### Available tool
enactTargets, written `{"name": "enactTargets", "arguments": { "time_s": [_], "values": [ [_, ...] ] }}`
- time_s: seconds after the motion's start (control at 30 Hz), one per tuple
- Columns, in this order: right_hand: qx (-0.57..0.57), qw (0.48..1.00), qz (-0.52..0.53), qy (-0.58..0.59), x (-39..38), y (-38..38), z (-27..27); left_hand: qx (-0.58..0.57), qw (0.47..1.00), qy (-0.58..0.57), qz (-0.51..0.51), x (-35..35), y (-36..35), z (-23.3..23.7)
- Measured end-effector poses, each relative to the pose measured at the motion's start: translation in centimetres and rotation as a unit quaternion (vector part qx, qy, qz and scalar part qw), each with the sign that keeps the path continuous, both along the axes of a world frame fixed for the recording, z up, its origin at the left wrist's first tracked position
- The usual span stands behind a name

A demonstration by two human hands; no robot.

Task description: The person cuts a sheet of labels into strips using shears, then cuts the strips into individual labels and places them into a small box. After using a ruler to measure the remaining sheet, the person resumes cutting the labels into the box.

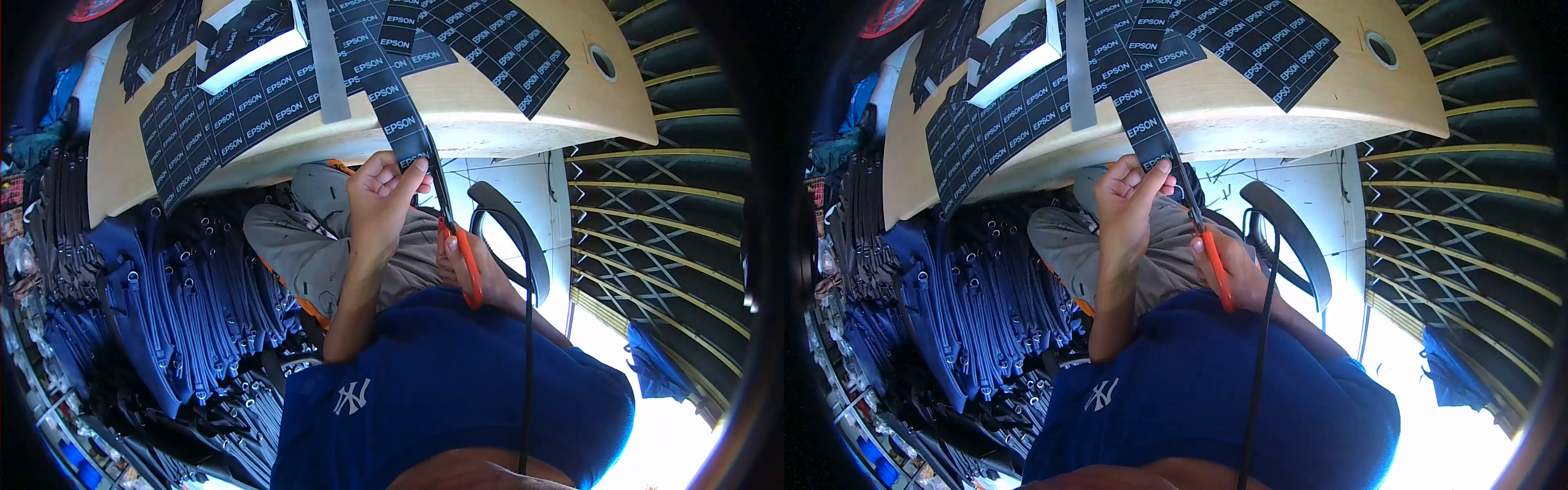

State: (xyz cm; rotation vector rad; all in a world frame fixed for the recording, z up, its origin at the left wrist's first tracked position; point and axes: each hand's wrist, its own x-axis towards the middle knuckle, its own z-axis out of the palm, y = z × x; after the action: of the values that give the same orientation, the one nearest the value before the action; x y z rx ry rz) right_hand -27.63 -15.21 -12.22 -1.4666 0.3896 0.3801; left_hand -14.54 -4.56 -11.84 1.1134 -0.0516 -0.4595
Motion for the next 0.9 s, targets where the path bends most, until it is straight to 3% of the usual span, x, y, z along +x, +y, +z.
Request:
{"name": "enactTargets", "arguments": {
  "time_s": [0.43, 0.6, 0.9],
  "values": [
    [-0.135, 0.991, 0.01, -0.017, -0.1, -0.1, 0.6, 0.025, 1.0, 0.0, -0.007, -0.1, 0.4, -0.1],
    [-0.134, 0.991, 0.012, -0.019, -0.3, -0.2, 0.3, 0.045, 0.998, -0.01, -0.033, 0.2, 0.4, 0.7],
    [-0.11, 0.993, 0.025, -0.045, -0.2, -0.1, 0.7, 0.122, 0.99, -0.074, 0.018, 0.9, 0.3, 0.6]
  ]
}}
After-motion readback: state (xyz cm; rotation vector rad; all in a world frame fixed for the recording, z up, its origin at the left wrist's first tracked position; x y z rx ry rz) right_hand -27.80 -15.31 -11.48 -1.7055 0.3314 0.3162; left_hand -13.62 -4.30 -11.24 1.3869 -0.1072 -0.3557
